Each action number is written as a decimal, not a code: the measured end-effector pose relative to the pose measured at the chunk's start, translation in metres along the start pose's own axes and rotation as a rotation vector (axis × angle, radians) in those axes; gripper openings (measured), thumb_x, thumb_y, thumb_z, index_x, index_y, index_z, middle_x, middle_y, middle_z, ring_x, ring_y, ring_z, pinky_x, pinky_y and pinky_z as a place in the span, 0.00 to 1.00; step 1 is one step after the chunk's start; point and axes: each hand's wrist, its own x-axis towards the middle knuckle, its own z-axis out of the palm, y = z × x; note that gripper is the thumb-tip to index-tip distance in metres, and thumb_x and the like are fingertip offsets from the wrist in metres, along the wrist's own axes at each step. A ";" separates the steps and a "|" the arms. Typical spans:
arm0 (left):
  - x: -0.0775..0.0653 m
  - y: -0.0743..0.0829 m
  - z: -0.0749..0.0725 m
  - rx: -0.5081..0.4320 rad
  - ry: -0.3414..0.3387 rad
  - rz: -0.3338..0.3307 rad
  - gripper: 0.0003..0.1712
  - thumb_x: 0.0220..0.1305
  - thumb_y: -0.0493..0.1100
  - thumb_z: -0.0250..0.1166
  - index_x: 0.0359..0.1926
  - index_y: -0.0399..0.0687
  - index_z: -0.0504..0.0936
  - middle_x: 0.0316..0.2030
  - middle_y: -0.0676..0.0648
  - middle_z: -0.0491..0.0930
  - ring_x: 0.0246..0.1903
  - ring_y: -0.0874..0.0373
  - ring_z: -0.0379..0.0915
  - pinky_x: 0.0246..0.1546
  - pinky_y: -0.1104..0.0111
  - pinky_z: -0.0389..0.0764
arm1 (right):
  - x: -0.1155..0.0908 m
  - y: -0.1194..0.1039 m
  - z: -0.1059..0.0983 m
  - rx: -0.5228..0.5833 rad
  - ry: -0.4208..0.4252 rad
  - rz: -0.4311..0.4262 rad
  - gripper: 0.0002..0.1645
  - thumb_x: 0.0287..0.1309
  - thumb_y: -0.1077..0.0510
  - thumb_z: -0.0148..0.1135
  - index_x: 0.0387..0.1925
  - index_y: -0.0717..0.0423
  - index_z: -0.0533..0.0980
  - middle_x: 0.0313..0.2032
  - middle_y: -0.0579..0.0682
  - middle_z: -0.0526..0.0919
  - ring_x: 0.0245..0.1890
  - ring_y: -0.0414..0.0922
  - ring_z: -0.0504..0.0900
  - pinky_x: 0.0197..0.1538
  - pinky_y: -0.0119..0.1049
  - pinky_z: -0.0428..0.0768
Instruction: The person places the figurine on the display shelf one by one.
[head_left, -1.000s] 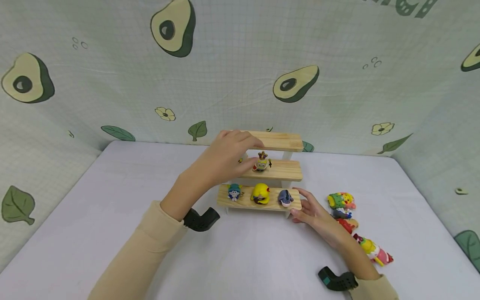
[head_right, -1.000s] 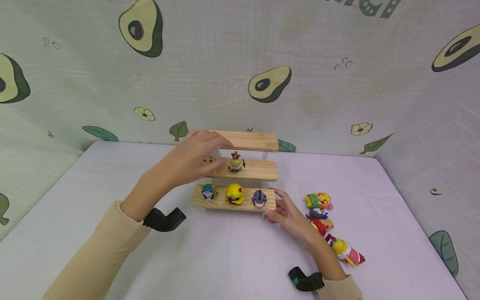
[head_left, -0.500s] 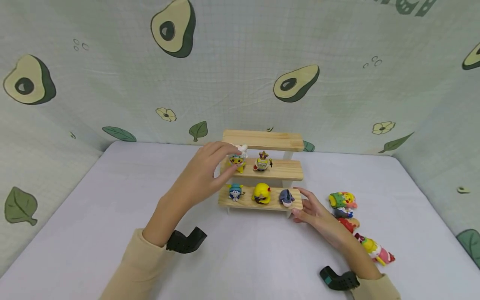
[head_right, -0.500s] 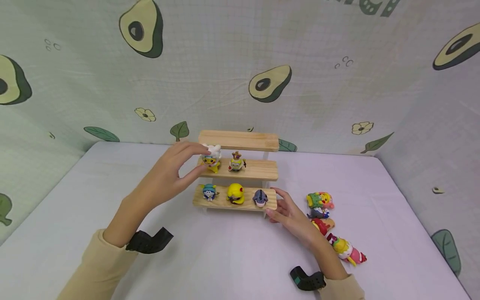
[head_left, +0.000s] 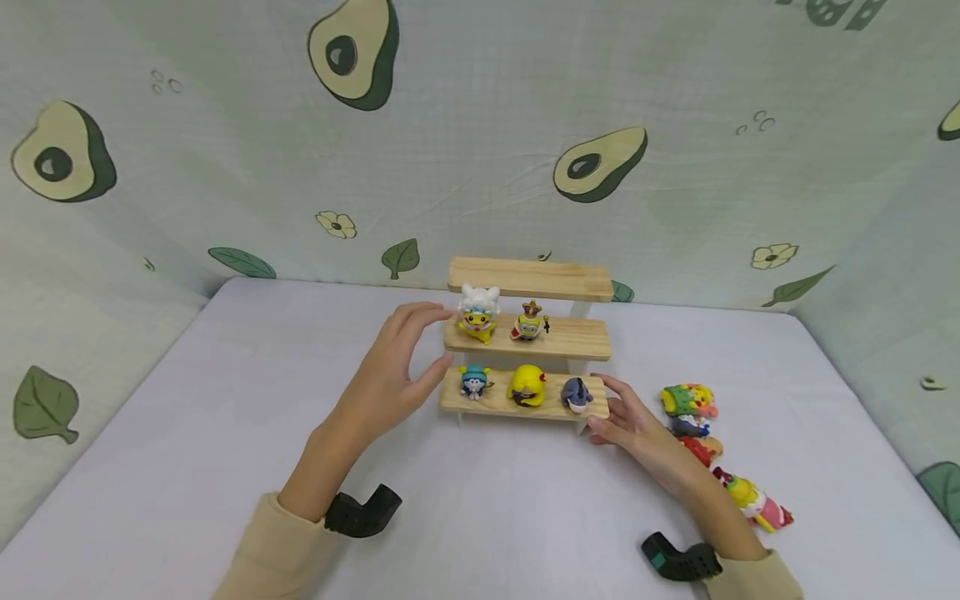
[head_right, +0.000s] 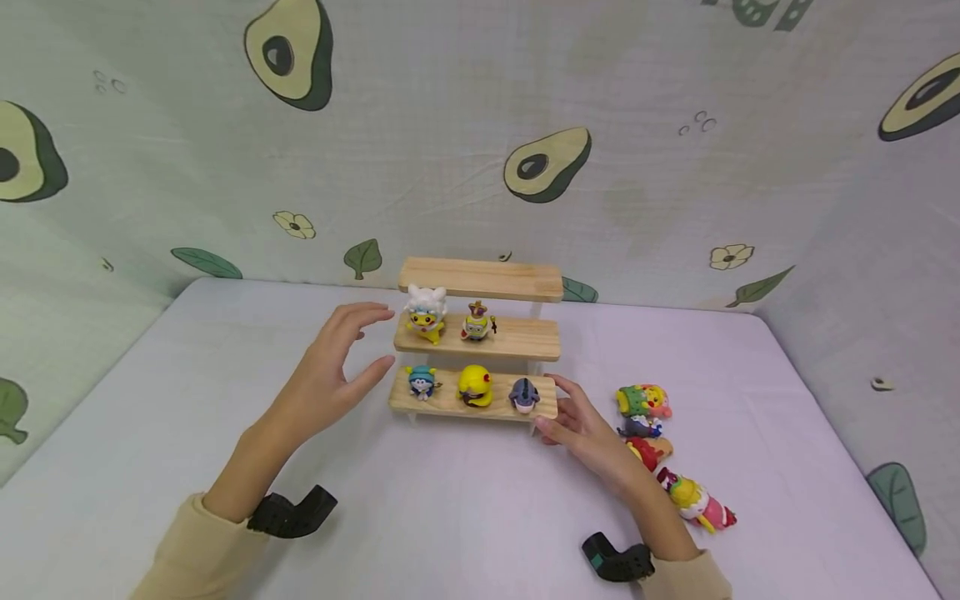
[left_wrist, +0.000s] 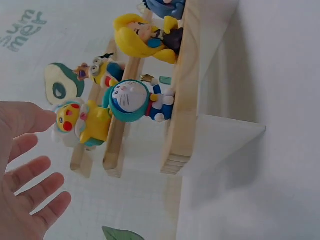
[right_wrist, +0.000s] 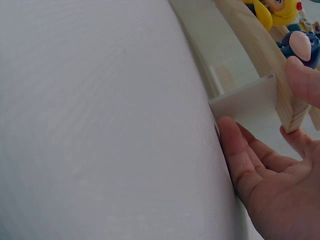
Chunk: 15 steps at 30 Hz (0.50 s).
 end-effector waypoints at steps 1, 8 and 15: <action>-0.001 -0.001 0.002 -0.014 -0.002 -0.014 0.30 0.61 0.42 0.62 0.63 0.47 0.64 0.61 0.48 0.63 0.62 0.55 0.59 0.62 0.59 0.64 | 0.000 0.000 0.000 0.000 0.000 -0.003 0.42 0.64 0.52 0.54 0.71 0.47 0.43 0.62 0.65 0.63 0.49 0.47 0.74 0.49 0.33 0.77; -0.010 -0.009 0.013 -0.162 -0.061 -0.154 0.38 0.59 0.42 0.65 0.66 0.46 0.57 0.63 0.44 0.59 0.58 0.49 0.63 0.55 0.55 0.71 | 0.001 0.001 -0.001 0.005 -0.007 -0.004 0.41 0.64 0.52 0.54 0.71 0.46 0.43 0.62 0.65 0.63 0.50 0.47 0.74 0.49 0.33 0.77; -0.017 -0.023 0.024 -0.320 -0.146 -0.272 0.40 0.58 0.41 0.65 0.68 0.46 0.56 0.65 0.42 0.59 0.57 0.46 0.66 0.54 0.53 0.71 | 0.000 0.000 -0.001 0.007 -0.002 0.020 0.43 0.64 0.51 0.55 0.71 0.45 0.43 0.64 0.65 0.61 0.52 0.49 0.73 0.49 0.34 0.77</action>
